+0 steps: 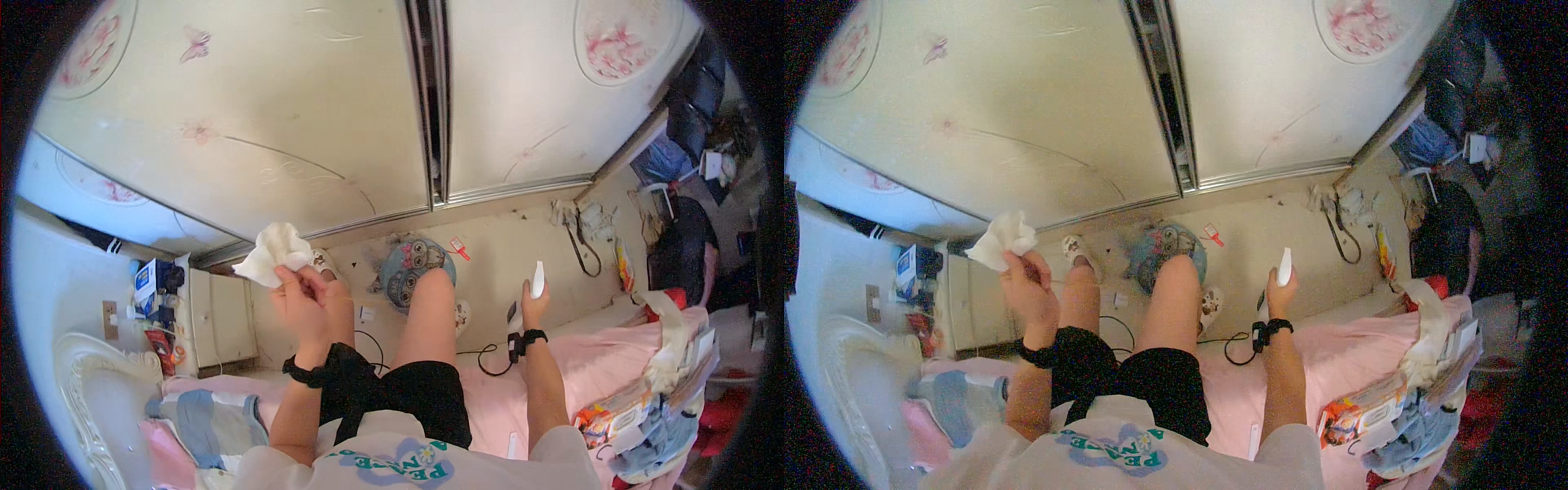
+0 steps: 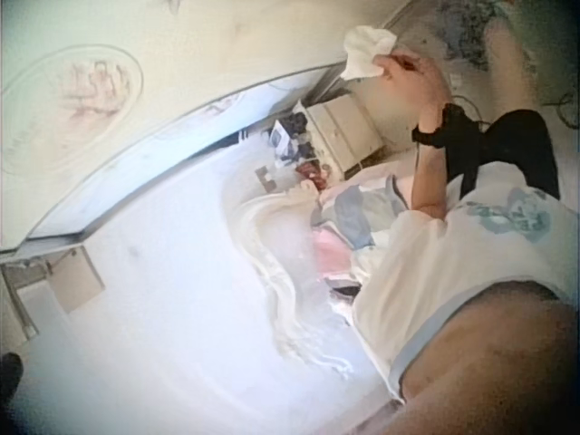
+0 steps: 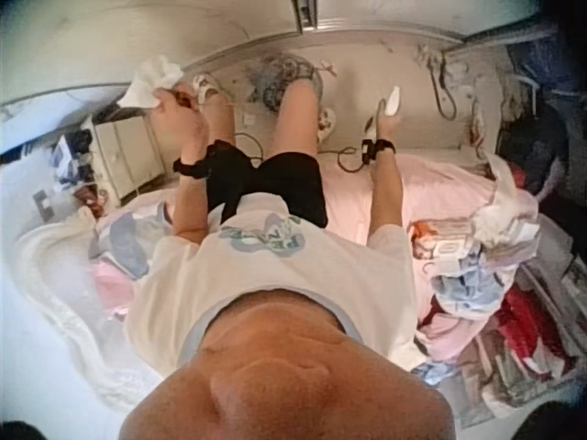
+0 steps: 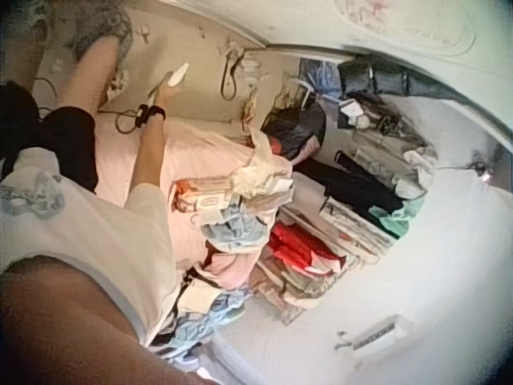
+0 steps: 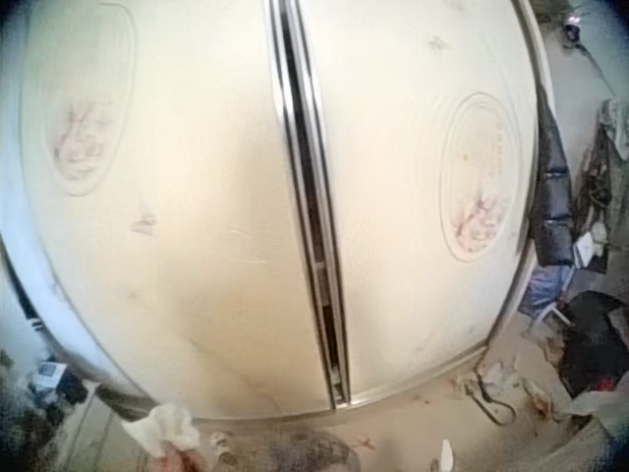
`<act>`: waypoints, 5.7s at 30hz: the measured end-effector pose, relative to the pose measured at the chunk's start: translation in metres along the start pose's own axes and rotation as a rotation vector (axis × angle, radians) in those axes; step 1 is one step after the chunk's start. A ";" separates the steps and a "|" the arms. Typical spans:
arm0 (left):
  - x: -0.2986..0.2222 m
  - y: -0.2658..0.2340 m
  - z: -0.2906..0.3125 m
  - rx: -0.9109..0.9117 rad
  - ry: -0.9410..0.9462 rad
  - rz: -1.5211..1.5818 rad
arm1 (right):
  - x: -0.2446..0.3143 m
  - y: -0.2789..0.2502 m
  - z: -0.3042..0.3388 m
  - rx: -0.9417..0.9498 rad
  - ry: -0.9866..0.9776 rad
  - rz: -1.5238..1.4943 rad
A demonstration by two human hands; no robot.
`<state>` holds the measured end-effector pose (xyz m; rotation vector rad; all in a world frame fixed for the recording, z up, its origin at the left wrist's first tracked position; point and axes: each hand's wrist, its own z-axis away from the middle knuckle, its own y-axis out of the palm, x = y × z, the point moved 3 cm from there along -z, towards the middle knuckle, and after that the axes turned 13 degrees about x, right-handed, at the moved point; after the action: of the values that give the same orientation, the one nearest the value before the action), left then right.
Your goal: The person wipes the exterior sliding doors of a wardrobe using a spray bottle and a cloth.
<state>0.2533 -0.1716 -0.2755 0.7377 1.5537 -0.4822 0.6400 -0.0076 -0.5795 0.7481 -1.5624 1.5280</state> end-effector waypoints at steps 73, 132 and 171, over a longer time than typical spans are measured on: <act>-0.095 -0.191 0.023 -0.326 0.391 0.521 | 0.385 -0.125 0.070 0.059 -0.710 -0.337; -0.087 -0.218 0.026 -0.390 0.372 0.470 | 0.450 0.034 0.094 0.380 -0.789 -0.370; -0.089 -0.206 0.030 -0.408 0.380 0.499 | 0.435 0.034 0.103 0.701 -0.695 -0.181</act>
<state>0.1308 -0.3525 -0.2159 0.8878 1.6662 0.3557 0.3796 -0.0531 -0.2175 1.9220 -1.3240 1.7867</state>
